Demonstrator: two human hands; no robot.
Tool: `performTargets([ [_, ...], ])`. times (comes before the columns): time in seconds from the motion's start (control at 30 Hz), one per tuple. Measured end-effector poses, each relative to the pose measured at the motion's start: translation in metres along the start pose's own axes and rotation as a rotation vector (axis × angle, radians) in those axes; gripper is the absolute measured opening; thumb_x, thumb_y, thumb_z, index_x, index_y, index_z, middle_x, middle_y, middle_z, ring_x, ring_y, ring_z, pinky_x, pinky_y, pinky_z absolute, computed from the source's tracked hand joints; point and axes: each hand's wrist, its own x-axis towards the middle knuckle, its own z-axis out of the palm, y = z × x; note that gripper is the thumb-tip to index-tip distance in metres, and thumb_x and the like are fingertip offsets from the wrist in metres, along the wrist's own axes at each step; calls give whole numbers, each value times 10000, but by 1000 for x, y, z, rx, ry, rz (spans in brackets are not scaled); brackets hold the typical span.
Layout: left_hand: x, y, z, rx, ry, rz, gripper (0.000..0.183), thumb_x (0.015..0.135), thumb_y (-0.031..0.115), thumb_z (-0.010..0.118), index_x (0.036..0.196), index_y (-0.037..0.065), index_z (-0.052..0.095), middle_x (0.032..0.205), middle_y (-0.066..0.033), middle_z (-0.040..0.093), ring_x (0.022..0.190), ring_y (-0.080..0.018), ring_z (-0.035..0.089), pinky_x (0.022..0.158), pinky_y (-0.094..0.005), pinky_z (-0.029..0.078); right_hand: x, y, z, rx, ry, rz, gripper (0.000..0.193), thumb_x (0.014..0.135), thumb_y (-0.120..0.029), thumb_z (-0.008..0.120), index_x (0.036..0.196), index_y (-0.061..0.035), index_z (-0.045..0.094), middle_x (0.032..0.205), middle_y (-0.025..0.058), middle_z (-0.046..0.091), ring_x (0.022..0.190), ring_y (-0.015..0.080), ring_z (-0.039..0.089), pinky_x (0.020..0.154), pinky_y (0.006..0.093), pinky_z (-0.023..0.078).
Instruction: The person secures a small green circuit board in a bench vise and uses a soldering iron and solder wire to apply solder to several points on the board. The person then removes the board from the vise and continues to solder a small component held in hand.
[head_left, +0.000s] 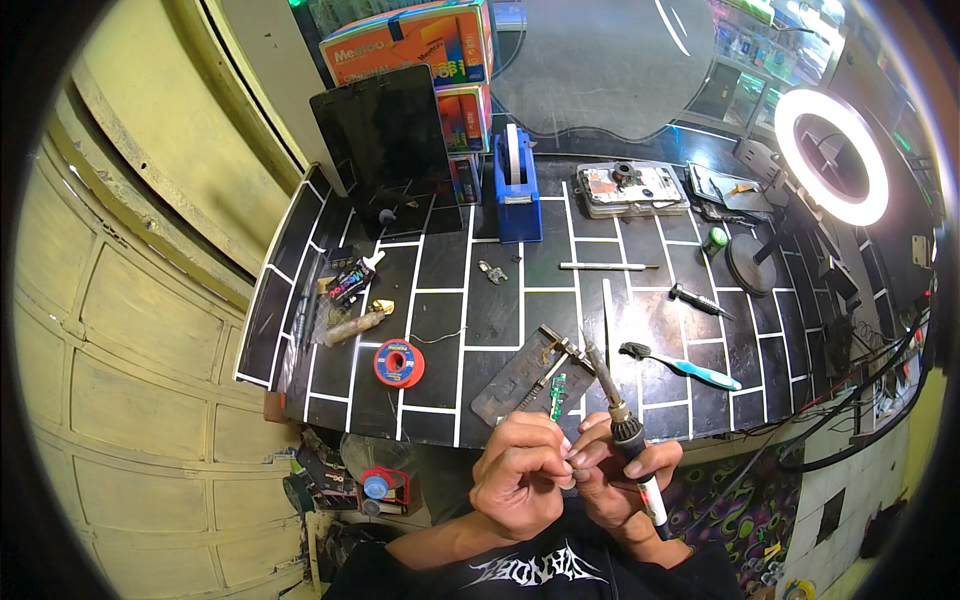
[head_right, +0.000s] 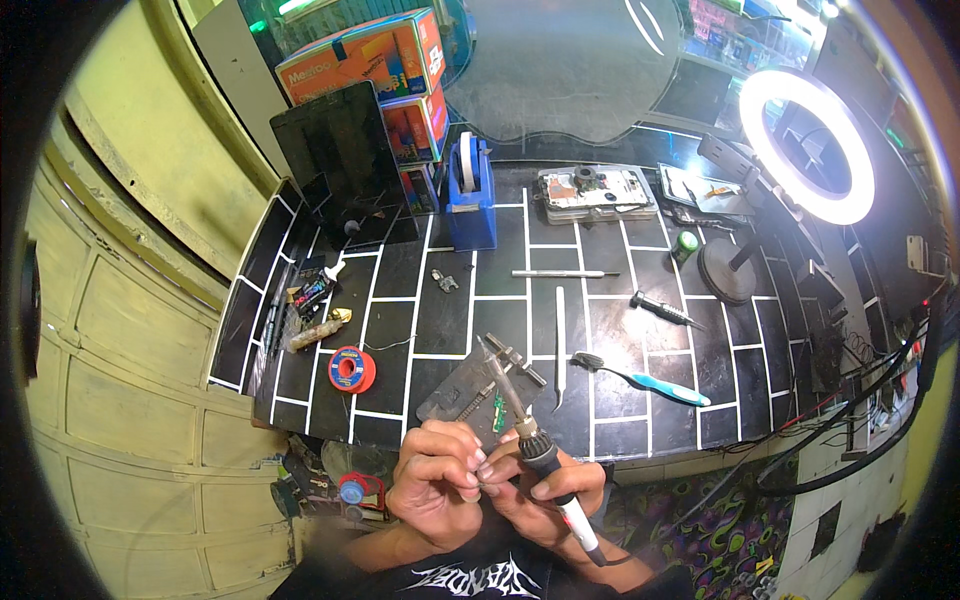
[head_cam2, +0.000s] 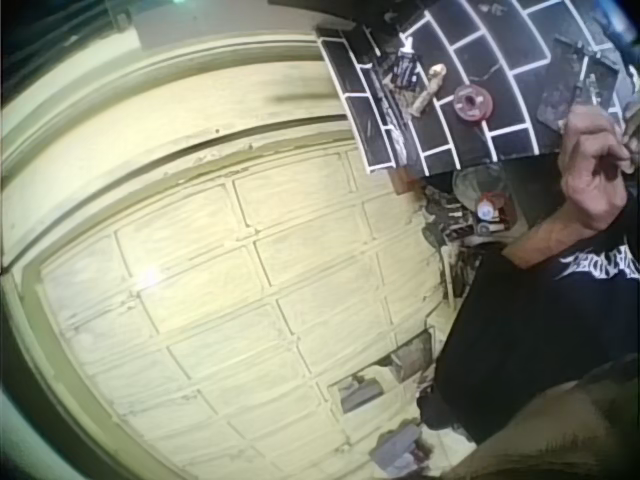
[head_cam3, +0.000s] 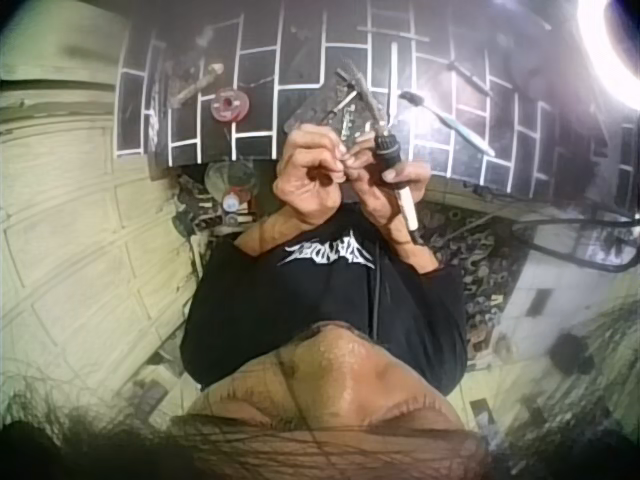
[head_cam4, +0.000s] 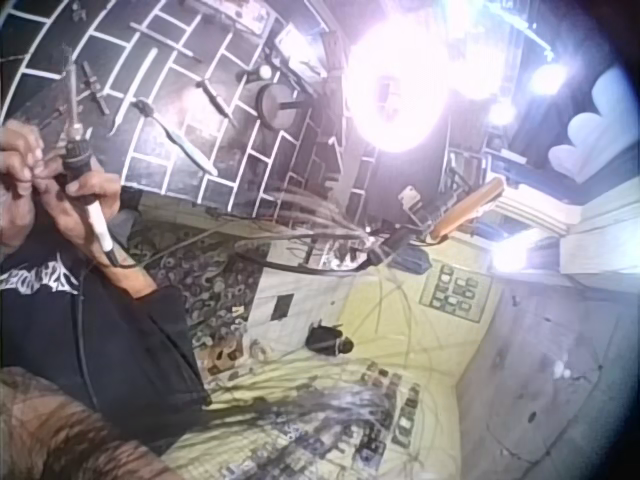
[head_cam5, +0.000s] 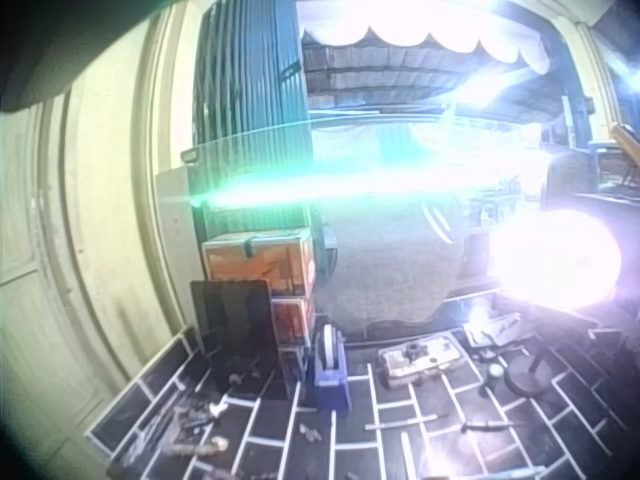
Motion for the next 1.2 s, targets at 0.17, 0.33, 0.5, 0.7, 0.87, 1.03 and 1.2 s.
performTargets([
  [0.17,-4,-3,1,4,27,-98,189,717,-162,662,803,-10,591,831,-121,599,735,-239,621,651,-329,520,-9,7,2,-58,49,23,471,874,43,731,1045,-147,336,914,185,720,879,290,726,912,468,527],
  [0.33,-3,-16,-20,1,11,23,211,748,-160,620,866,9,575,866,-129,604,752,-240,618,674,-319,522,-11,8,-9,49,34,97,442,905,47,688,1081,-133,324,936,209,694,926,316,704,912,486,531],
  [0.5,-7,-15,-44,-15,11,-65,159,852,-145,595,908,-6,540,880,-163,641,771,-266,654,725,-345,554,-15,7,-28,83,145,102,394,953,-81,675,1125,-123,323,982,198,660,938,303,651,866,473,524],
  [0.7,-18,-6,-42,111,-223,-71,176,849,-147,657,962,-28,595,925,-165,684,836,-285,698,716,-339,572,-25,-1,-27,16,82,192,402,913,15,694,1119,-103,369,971,194,651,959,295,660,884,445,528],
  [0.87,-21,-4,-32,220,-314,51,230,785,-162,692,956,-31,612,912,-161,674,811,-296,685,699,-360,567,-31,-3,-21,17,9,269,431,865,127,690,1100,-77,392,980,227,659,963,280,687,841,399,561],
  [1.03,-19,-6,-28,246,-305,108,239,764,-178,688,939,-31,616,893,-149,663,789,-290,673,680,-358,559,-30,-5,-20,49,24,321,411,862,150,679,1085,-57,403,971,240,667,948,279,699,816,391,588],
  [1.2,-18,-7,-23,212,-247,76,230,778,-162,703,939,-22,619,870,-145,663,772,-276,672,669,-338,554,-27,-7,-20,31,2,293,399,865,147,675,1082,-42,399,966,250,666,929,279,707,792,392,614],
])
